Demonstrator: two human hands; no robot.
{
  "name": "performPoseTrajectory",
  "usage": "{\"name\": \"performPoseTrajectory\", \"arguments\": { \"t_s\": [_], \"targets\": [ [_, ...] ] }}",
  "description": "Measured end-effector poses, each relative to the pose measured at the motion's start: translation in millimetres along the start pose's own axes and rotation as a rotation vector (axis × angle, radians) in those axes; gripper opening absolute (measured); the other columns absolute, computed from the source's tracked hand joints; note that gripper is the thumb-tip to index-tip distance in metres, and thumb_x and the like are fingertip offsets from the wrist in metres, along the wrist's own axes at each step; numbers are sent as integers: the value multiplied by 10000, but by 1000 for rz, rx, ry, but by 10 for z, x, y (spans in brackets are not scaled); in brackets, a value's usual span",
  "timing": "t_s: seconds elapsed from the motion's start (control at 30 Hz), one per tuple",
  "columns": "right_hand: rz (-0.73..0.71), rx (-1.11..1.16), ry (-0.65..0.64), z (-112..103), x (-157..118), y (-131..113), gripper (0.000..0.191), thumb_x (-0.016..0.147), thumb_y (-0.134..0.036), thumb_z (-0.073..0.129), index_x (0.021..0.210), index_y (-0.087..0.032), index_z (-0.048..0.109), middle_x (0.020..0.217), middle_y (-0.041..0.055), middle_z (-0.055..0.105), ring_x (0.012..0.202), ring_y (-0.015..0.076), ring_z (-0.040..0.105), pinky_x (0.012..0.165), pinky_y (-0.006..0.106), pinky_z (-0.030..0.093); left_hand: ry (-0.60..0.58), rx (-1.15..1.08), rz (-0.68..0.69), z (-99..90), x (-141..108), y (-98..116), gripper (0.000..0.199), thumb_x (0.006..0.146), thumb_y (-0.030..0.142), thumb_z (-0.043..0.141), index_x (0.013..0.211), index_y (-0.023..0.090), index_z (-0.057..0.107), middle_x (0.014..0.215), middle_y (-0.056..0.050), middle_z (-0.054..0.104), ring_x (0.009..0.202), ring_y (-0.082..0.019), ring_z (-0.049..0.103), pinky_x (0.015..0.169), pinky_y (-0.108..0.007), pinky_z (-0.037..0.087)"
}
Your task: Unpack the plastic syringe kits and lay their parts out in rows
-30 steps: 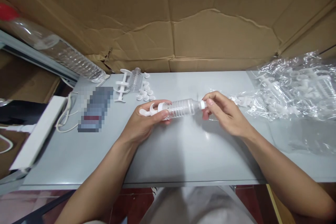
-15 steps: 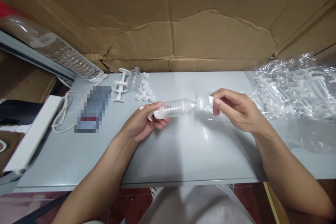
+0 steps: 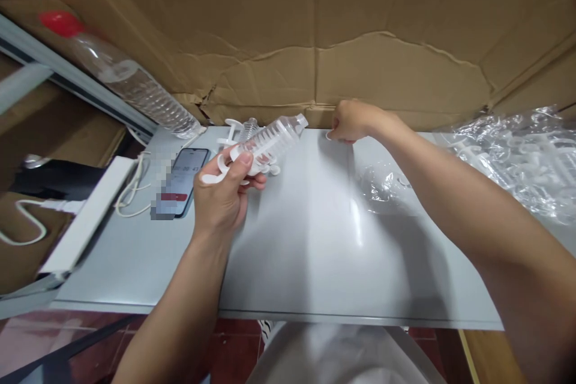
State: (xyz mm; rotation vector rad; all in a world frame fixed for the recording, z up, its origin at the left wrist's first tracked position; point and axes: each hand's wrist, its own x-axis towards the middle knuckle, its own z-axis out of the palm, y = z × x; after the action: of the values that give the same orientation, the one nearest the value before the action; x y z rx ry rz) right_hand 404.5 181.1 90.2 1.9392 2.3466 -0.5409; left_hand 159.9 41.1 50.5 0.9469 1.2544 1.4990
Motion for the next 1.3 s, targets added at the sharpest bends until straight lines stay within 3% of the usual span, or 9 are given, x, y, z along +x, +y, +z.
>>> {"name": "performPoseTrajectory", "arguments": {
  "t_s": [0.23, 0.47, 0.53, 0.63, 0.77, 0.9, 1.0, 1.13, 1.3],
  "targets": [
    [-50, -165, -145, 76, 227, -414, 107, 771, -211, 820, 856, -177, 766, 666, 56, 694, 778, 262, 726, 728, 356, 587, 64, -31, 84, -55, 56, 12, 401, 696, 517, 949, 883, 207, 774, 751, -17, 739, 504, -125, 640, 438, -245, 542],
    [-71, -108, -25, 99, 109, -434, 183, 823, -336, 815, 821, -164, 754, 761, 109, 715, 826, 284, 713, 719, 367, 567, 135, 6, 147, -107, 87, 34, 414, 745, 552, 914, 951, 215, 788, 815, -22, 768, 517, -116, 647, 458, -241, 560],
    [-86, 123, 17, 73, -102, -419, 345, 863, -499, 800, 784, -168, 741, 746, 107, 705, 792, 271, 713, 720, 370, 568, 140, 12, 177, -98, 77, 16, 422, 752, 561, 910, 982, 227, 791, 832, -23, 770, 526, -116, 648, 465, -248, 567],
    [-159, 753, -62, 152, -509, -423, 502, 839, -684, 784, 842, -182, 769, 841, 97, 751, 771, 221, 730, 723, 343, 598, 103, 36, 217, -21, -21, -31, 465, 779, 569, 891, 1085, 236, 783, 816, -10, 759, 542, -118, 653, 487, -253, 583],
    [-211, 1450, -201, 490, -967, -435, 491, 765, -642, 876, 1017, -227, 800, 1045, 65, 799, 972, 194, 760, 925, 336, 627, 10, 140, 192, 154, -268, -71, 537, 770, 537, 899, 1173, 206, 770, 816, -4, 756, 561, -113, 665, 540, -250, 607],
    [-136, 1710, -120, 716, -1200, -330, 446, 792, -592, 876, 1020, -217, 796, 1106, 57, 799, 1071, 192, 752, 1042, 346, 595, -116, 211, 86, 208, -500, -62, 525, 762, 475, 915, 1192, 202, 787, 875, -26, 772, 626, -122, 691, 604, -251, 622],
    [-21, 1732, 38, 682, -1254, -151, 431, 760, -593, 898, 907, -208, 771, 1074, 59, 793, 1035, 199, 756, 996, 320, 613, -104, 230, 37, 46, -623, -75, 522, 763, 471, 920, 1190, 200, 792, 908, -43, 785, 643, -130, 694, 638, -272, 637],
    [36, 1624, 251, 468, -1163, 32, 452, 735, -608, 909, 781, -210, 700, 945, 66, 764, 922, 191, 741, 899, 308, 634, 64, 247, 33, -315, -651, -133, 476, 787, 443, 913, 1187, 222, 781, 942, -41, 783, 645, -120, 689, 643, -260, 619],
    [51, 1102, 191, 140, -745, -183, 431, 792, -569, 857, 713, -196, 656, 829, 90, 731, 751, 185, 690, 690, 310, 594, 101, 332, 197, -389, -439, -49, 454, 845, 391, 859, 1257, 251, 730, 1118, -50, 763, 789, -140, 731, 817, -303, 632]
  ]
}}
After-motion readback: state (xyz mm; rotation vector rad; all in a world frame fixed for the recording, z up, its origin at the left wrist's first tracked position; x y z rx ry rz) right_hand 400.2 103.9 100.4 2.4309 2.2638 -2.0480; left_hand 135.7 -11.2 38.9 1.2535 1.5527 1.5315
